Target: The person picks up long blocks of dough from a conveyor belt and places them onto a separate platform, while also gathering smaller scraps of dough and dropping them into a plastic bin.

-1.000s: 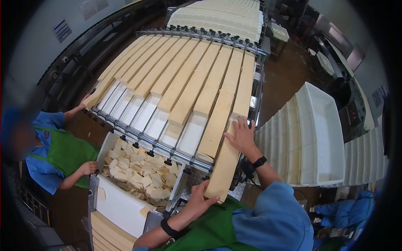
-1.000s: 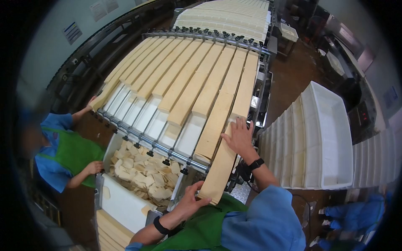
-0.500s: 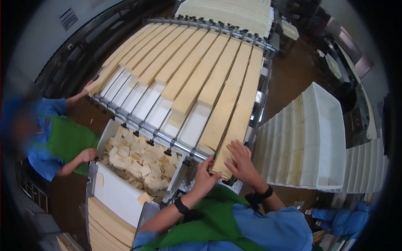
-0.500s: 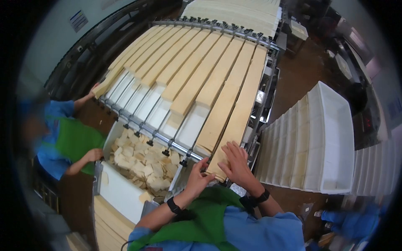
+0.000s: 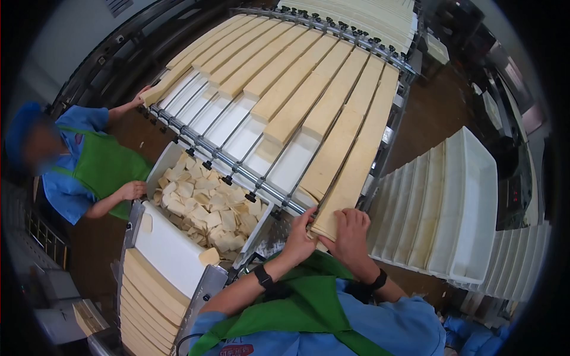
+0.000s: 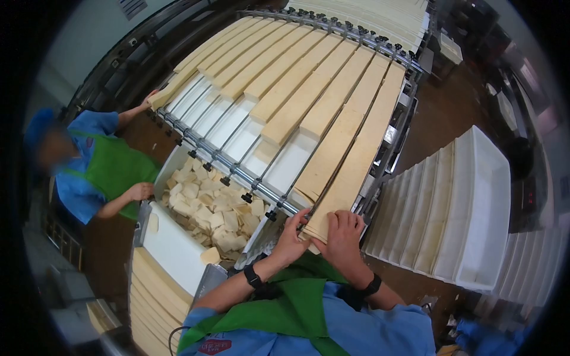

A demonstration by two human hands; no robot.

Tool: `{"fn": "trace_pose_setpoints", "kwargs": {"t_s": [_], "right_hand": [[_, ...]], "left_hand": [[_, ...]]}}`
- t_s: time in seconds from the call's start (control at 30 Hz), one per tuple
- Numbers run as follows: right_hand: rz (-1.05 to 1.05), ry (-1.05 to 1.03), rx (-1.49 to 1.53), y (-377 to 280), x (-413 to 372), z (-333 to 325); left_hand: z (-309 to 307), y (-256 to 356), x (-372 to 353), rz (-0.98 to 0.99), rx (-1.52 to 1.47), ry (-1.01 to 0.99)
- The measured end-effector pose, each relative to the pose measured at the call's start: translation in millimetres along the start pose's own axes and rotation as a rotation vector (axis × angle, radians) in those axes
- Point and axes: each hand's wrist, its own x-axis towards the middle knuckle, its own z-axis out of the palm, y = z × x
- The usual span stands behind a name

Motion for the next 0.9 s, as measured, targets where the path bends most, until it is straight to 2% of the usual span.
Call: {"fn": "trace_pose_setpoints", "kwargs": {"t_s": [0.33, 0.47, 0.63, 0.73, 0.83, 0.9], "right_hand": [[0.050, -0.066, 0.054, -5, 4, -3], [-0.010, -0.063, 0.064, -4, -1, 3], [-0.081, -0.030, 0.054, 0, -6, 9], [0.000, -0.109, 0.123, 10, -2, -1], [0.163, 0.040, 0.677, 34, 13, -13], [0.279, 0.107, 0.943, 41, 35, -29]], "left_hand": [[-3, -4, 0, -0.030, 0.028, -0.025], [-2, -15, -2, 0.006, 0.001, -0.004], [-4, -19, -3, -0.015, -0.065, -0.061], [-11, -14, -5, -0.056, -0.192, -0.111], [-22, -16, -1, -0.094, -0.206, -0.139], [-25, -19, 6, -0.118, -0.189, -0.146]]}}
